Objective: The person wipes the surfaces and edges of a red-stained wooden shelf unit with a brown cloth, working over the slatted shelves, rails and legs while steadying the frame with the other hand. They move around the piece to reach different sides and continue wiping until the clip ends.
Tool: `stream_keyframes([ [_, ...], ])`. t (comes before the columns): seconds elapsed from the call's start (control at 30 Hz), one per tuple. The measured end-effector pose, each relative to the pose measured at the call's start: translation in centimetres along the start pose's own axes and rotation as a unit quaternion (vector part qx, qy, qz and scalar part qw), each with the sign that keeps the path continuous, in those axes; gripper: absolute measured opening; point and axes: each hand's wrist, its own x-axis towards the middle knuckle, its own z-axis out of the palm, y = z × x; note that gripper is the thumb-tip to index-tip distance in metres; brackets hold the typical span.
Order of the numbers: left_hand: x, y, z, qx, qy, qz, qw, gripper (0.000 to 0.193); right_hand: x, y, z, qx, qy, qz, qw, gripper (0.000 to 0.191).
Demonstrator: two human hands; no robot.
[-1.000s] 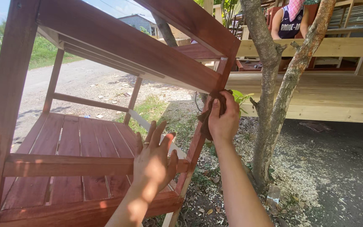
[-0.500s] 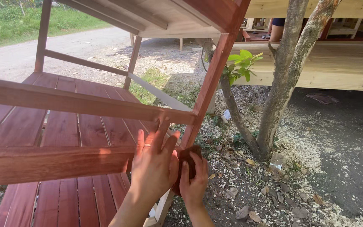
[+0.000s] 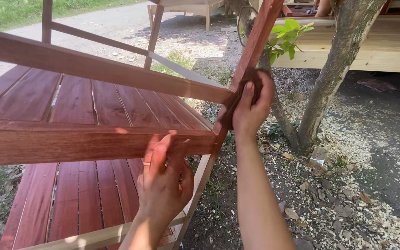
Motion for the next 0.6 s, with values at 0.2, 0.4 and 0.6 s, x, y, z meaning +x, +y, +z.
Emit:
stream_keyframes([
  [0.2, -3.0, 1.3, 1.5, -0.046, -0.046, -0.037, 0.997, 0.041, -21.3, -2.6, -6.5, -0.078, -0.117, 0.013, 0.99, 0.034],
  [0.4, -4.5, 1.4, 0.5, -0.023, -0.097, -0.084, 0.991, 0.042, -18.3, -0.7, -6.4, -0.07, -0.121, 0.048, 0.989, 0.025],
  [0.6, -4.3, 0.5, 1.0, -0.04, -0.072, -0.106, 0.991, 0.039, -5.9, 2.2, -2.1, -0.08, -0.056, 0.036, 0.995, 0.027],
])
